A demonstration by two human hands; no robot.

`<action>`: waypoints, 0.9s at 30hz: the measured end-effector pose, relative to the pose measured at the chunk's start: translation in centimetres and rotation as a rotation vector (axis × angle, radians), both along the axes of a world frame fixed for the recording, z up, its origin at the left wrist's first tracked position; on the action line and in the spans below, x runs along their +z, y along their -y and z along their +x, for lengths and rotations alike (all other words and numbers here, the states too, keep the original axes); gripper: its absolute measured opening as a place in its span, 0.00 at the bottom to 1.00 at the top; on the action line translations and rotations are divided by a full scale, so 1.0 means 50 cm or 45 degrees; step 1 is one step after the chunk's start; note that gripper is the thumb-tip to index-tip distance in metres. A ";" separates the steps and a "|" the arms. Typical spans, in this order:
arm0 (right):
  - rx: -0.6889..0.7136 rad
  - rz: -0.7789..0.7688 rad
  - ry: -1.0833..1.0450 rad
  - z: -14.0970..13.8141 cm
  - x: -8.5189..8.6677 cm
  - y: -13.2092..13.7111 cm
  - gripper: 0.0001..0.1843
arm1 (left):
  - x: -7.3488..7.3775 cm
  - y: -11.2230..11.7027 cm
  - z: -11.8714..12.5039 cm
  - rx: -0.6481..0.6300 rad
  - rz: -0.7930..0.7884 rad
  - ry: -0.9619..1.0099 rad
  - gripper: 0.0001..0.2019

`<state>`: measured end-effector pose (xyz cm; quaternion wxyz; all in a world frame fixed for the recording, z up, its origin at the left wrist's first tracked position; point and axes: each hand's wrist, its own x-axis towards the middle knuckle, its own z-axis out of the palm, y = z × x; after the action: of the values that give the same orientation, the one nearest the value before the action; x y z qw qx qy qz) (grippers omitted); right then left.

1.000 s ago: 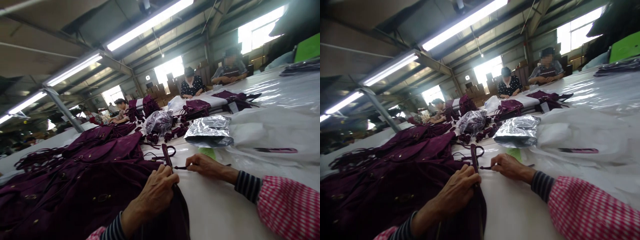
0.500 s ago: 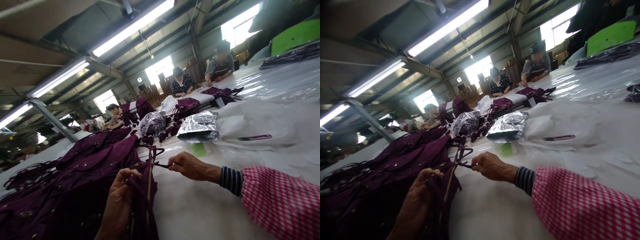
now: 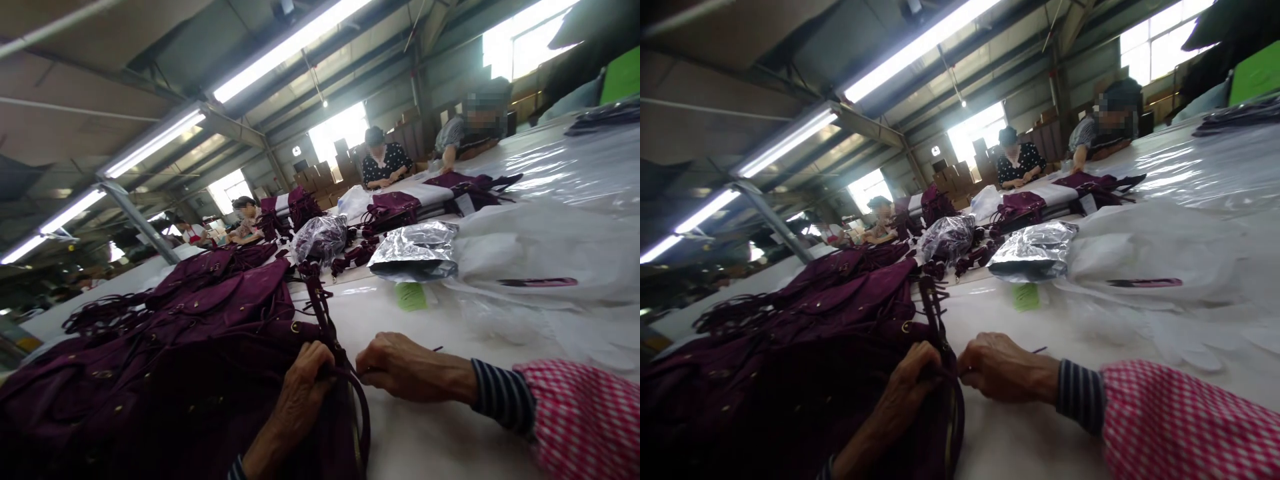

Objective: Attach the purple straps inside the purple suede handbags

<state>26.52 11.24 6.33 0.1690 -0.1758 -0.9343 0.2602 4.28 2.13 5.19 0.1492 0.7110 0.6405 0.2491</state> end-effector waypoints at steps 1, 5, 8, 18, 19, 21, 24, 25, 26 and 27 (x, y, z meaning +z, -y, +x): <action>0.038 0.016 0.024 0.006 0.009 0.008 0.13 | -0.002 0.000 -0.002 0.011 0.006 0.007 0.07; -0.085 0.126 0.152 0.021 0.015 -0.003 0.13 | 0.005 0.006 0.005 -0.050 0.043 -0.165 0.09; -0.304 0.156 0.135 0.009 -0.015 -0.038 0.12 | 0.032 0.014 0.033 -0.226 0.035 -0.398 0.12; -0.451 0.308 0.159 -0.030 -0.097 -0.063 0.11 | 0.071 0.063 0.197 -0.962 0.473 -1.018 0.06; -0.449 0.315 0.159 -0.029 -0.098 -0.063 0.11 | 0.074 0.064 0.205 -1.065 0.519 -1.051 0.05; -0.444 0.322 0.156 -0.027 -0.099 -0.064 0.11 | 0.094 0.059 0.205 -1.129 0.517 -0.961 0.05; -0.418 0.304 0.142 -0.023 -0.096 -0.064 0.11 | 0.171 0.026 0.159 -0.622 0.414 -0.178 0.17; -0.409 0.295 0.133 -0.022 -0.094 -0.064 0.12 | 0.204 0.013 0.134 -0.318 0.361 0.228 0.20; -0.403 0.286 0.123 -0.021 -0.091 -0.063 0.13 | 0.236 0.002 0.107 0.004 0.355 0.641 0.22; -0.401 0.279 0.112 -0.020 -0.089 -0.062 0.15 | 0.264 -0.004 0.078 0.140 0.383 0.779 0.22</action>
<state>25.53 14.33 1.88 0.1848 -0.3117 -0.9244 0.1194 8.19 2.34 18.41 0.2142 0.5817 0.5595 0.5502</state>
